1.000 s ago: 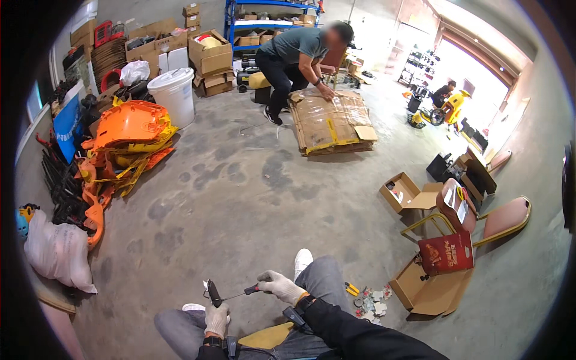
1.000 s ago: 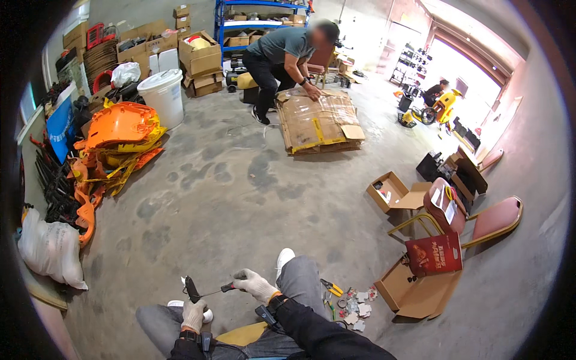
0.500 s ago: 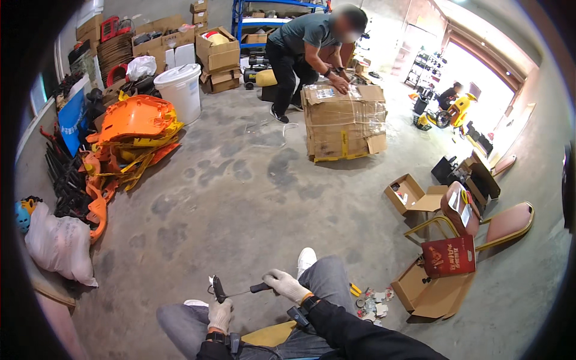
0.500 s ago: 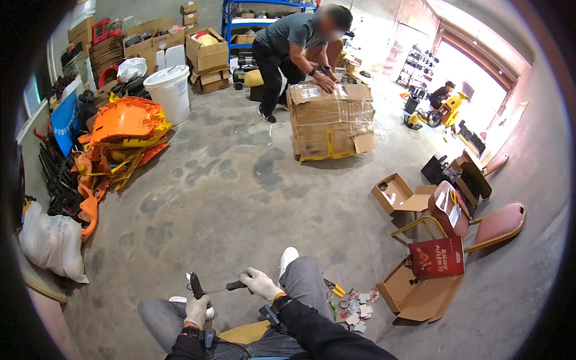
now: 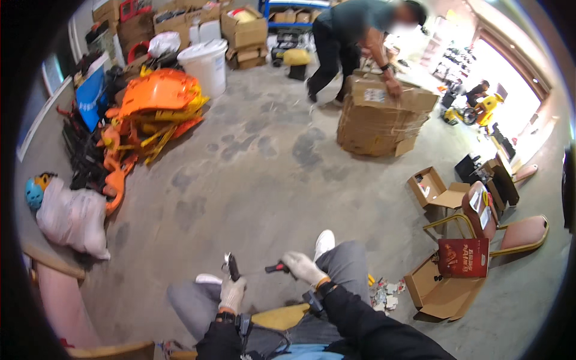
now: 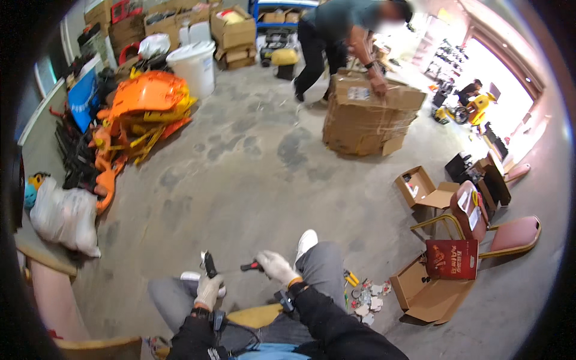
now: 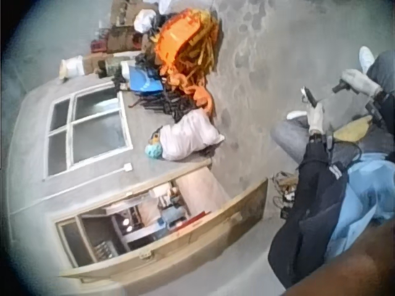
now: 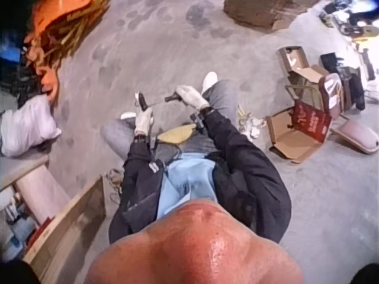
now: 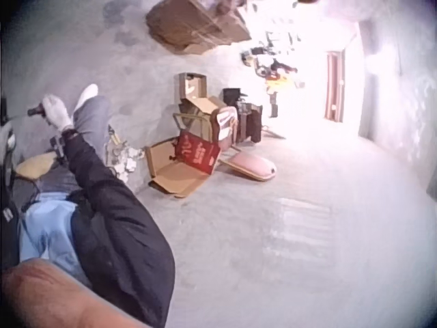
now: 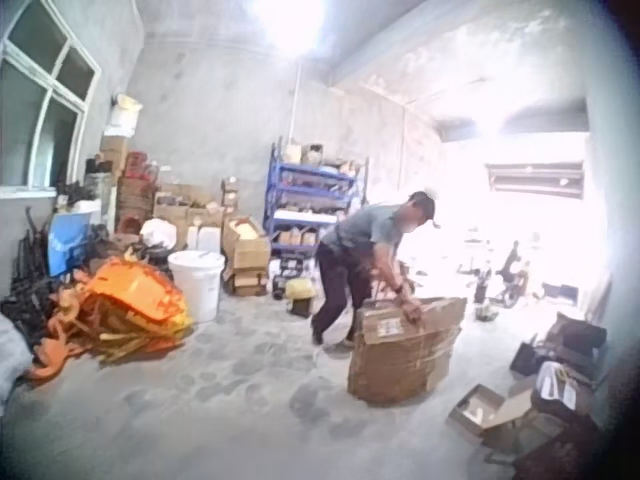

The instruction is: The recorder uses a screwdriver to remove screws and disassemble a small electronic component held in their gloved hand.

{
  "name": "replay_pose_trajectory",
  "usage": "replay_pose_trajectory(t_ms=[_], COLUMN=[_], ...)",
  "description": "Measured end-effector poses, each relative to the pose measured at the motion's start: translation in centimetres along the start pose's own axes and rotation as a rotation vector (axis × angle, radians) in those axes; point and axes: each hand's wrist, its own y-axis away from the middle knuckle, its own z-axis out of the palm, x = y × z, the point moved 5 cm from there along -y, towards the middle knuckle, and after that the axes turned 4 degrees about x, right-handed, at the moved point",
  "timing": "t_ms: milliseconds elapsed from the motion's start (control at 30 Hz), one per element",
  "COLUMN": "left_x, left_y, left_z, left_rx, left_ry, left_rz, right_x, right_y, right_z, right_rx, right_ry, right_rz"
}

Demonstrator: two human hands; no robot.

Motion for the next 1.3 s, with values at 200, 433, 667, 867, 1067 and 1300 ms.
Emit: replay_pose_trajectory(t_ms=[200, 433, 667, 867, 1067, 1300], left_x=[0.4, 2.8, -0.3, 1.2, 1.3, 1.3], left_y=[-2.4, 0.1, -0.6, 0.2, -0.1, 0.1], left_z=[1.5, -0.1, -0.4, -0.1, 0.2, 0.1], left_rx=[-0.076, -0.011, -0.028, -0.085, -0.133, -0.097], left_ry=[0.295, 0.114, 0.278, 0.380, 0.441, 0.355], left_rz=[0.045, -0.056, -0.096, -0.107, -0.113, -0.107], right_x=[-2.5, -2.4, -4.7, -4.9, -3.4, -5.2], right_y=[0.0, 0.5, 1.1, 1.4, 0.6, 1.3], right_z=[-3.0, -2.1, -2.0, -1.8, -2.1, -2.3], right_rx=[0.053, -0.127, 0.064, 0.014, 0.050, 0.094], right_ry=[-0.219, -0.224, -0.194, -0.304, -0.307, -0.200], right_rz=[0.106, 0.360, 0.160, 0.307, 0.161, 0.138])
